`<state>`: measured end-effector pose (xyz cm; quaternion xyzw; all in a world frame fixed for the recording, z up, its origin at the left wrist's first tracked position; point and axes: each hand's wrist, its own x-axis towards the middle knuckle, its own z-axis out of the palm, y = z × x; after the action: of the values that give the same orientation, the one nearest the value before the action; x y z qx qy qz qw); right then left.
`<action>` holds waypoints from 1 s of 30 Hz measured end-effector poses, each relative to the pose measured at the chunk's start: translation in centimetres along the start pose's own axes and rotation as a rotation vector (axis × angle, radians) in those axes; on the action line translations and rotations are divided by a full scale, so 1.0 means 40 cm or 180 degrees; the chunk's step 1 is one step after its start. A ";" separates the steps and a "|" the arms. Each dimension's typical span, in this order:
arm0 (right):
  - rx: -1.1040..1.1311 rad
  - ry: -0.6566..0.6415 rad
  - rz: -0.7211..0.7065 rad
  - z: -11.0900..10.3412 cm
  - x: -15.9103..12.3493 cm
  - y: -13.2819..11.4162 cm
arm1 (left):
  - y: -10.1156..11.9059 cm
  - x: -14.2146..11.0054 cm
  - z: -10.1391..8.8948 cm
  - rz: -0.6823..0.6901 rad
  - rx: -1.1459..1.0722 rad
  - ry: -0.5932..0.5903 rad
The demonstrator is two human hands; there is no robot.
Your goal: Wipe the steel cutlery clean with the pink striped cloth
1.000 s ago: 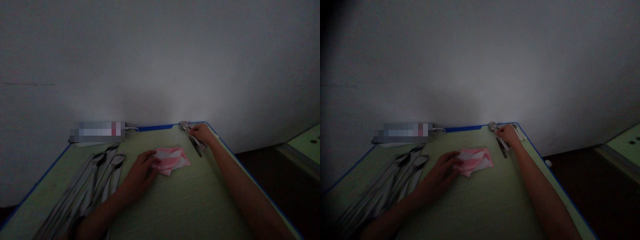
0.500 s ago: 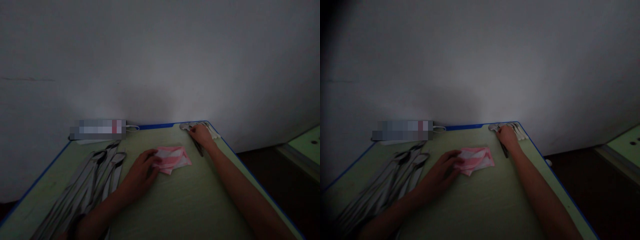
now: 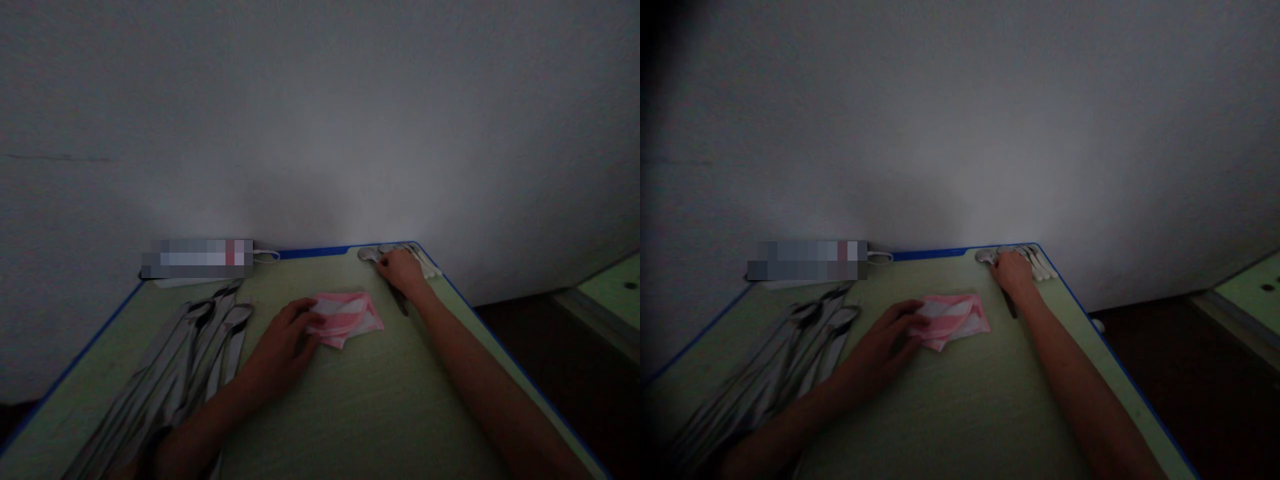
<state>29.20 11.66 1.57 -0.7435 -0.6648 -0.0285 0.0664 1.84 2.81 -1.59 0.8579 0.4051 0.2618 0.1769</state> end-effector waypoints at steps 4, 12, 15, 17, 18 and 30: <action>-0.0072 0.0030 0.0010 0.002 0.002 0.001 | 0.001 0.000 0.000 0.0002 -0.0021 0.0033; 0.0012 0.0179 0.0029 -0.010 0.005 0.000 | 0.002 0.001 0.001 -0.0029 0.0020 -0.0003; 0.0355 0.0052 -0.0186 -0.028 0.004 -0.007 | 0.001 0.000 0.000 -0.0023 0.0016 -0.0009; 0.0549 -0.0191 -0.0385 -0.032 0.000 -0.019 | 0.002 0.000 -0.001 -0.0031 0.0011 -0.0007; 0.0589 -0.0316 -0.0472 -0.031 -0.003 -0.026 | 0.002 0.000 -0.001 -0.0035 0.0009 -0.0003; 0.0061 -0.0314 -0.0093 -0.012 0.018 0.019 | -0.002 0.000 0.002 -0.0027 0.0047 -0.0043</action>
<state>30.05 12.23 2.09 -0.7335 -0.6784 0.0136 0.0402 1.84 2.86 -1.68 0.8592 0.4095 0.2523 0.1744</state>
